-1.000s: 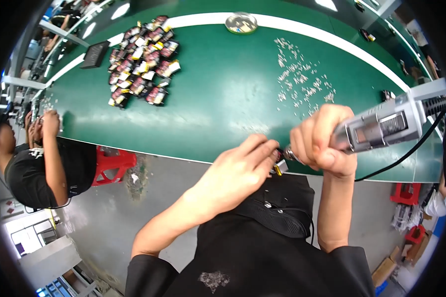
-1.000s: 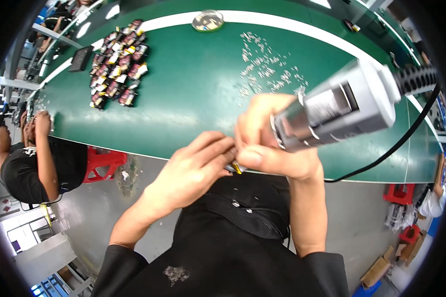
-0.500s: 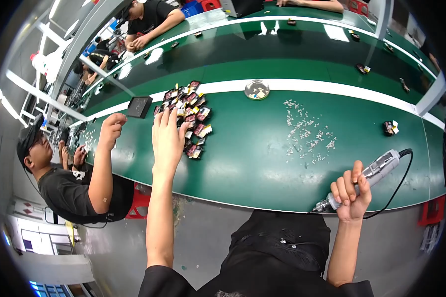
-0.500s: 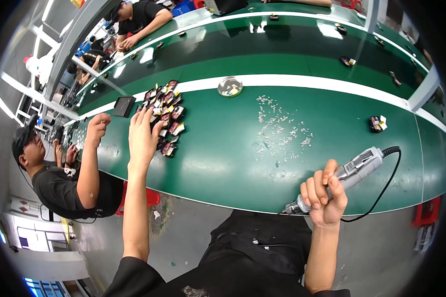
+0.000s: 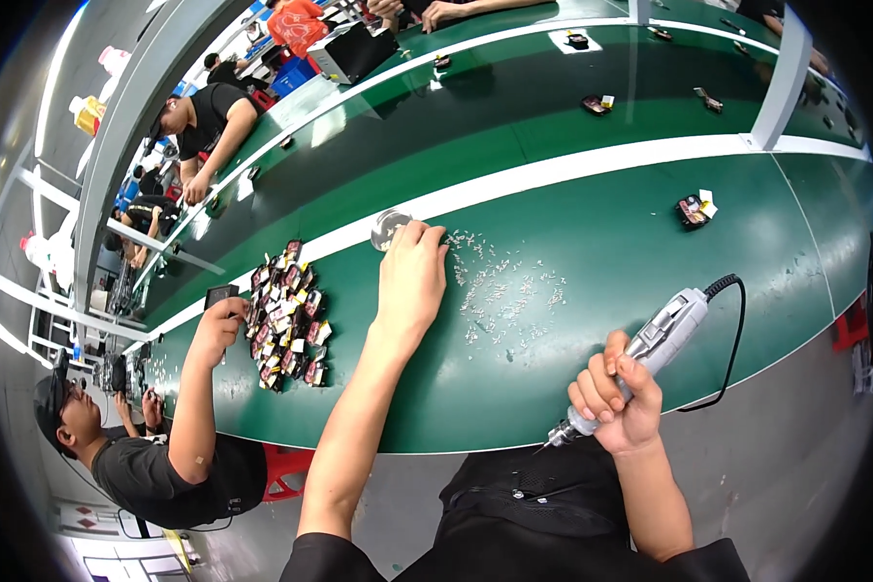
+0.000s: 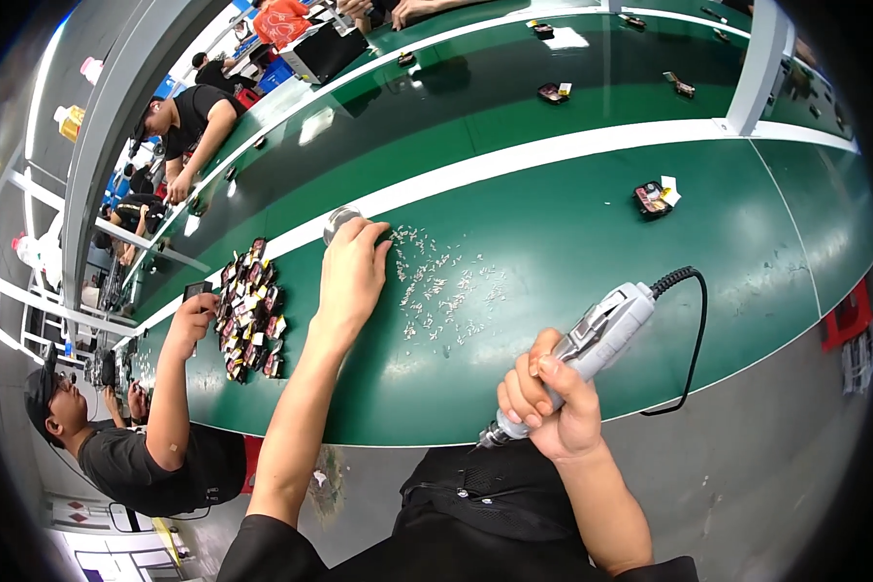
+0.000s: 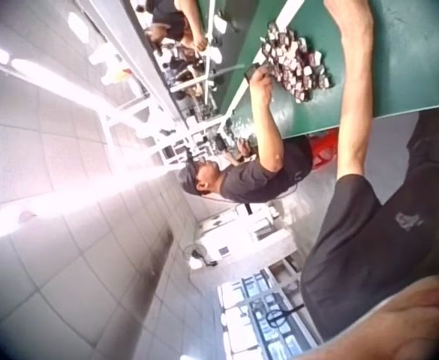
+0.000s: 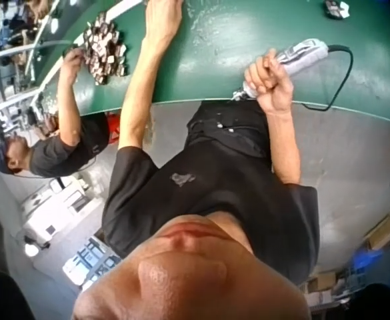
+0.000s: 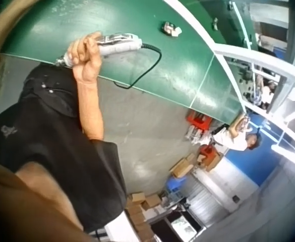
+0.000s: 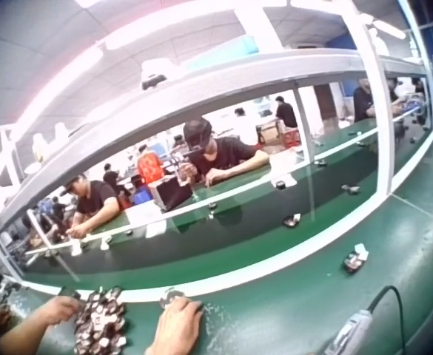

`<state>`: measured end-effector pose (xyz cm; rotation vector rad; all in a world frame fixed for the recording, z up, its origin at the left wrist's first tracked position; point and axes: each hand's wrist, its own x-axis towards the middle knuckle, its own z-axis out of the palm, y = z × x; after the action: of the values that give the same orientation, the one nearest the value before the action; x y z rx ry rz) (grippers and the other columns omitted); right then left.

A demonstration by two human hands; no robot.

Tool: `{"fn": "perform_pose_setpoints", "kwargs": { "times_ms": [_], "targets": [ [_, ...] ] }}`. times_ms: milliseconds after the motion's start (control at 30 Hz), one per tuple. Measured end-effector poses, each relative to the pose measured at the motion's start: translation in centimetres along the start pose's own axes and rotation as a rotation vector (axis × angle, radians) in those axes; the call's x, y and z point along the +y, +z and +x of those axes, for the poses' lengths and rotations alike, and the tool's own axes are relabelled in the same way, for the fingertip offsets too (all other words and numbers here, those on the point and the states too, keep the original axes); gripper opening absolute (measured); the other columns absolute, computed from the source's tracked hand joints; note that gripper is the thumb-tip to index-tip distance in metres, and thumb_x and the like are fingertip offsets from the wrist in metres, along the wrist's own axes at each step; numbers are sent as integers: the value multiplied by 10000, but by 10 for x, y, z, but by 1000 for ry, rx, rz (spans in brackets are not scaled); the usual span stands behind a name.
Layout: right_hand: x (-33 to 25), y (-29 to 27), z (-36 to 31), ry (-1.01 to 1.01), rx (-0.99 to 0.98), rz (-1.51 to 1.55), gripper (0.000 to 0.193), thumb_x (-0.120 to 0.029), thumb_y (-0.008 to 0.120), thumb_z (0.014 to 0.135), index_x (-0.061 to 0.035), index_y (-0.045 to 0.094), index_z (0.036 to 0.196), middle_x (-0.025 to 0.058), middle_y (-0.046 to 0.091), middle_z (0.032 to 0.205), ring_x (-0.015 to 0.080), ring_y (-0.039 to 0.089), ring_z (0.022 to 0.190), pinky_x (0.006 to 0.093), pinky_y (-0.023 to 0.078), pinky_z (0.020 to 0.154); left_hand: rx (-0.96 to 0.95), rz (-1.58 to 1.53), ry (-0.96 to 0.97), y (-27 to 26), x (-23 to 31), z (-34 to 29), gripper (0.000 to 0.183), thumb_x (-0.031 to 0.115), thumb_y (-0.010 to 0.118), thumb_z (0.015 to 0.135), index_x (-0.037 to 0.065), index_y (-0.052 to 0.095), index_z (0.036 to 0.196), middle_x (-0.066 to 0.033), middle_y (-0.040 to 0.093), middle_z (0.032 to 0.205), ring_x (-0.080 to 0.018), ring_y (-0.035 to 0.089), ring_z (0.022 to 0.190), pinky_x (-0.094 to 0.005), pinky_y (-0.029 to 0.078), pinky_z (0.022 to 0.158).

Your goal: The person is using an electric screwdriver to assemble small electronic components on a factory assembly line.

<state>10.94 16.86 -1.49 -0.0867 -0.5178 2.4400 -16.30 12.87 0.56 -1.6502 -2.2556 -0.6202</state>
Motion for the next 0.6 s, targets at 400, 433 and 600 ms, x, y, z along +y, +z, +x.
{"fn": "perform_pose_setpoints", "kwargs": {
  "times_ms": [400,433,600],
  "targets": [
    [-2,-4,3,35,-6,63,129,-152,512,911,-103,436,819,-20,370,504,97,392,425,286,393,506,-26,49,174,10,-6,11,49,14,558,835,-25,535,853,-150,536,857,-318,557,817,-419,493,715],
    [-3,-4,2,32,-3,60,129,-152,512,911,-103,436,819,-20,370,504,97,392,425,286,393,506,-26,44,176,11,-5,10,49,14,558,835,-25,535,853,-150,536,857,-318,557,817,-419,493,715],
    [-1,-1,2,31,11,36,127,-158,499,920,-103,440,822,-27,360,506,96,389,426,282,386,508,-20,-51,46,1,-10,-4,72,24,561,855,-17,511,888,-166,528,837,-345,543,802,-435,458,709]
  ]
}}
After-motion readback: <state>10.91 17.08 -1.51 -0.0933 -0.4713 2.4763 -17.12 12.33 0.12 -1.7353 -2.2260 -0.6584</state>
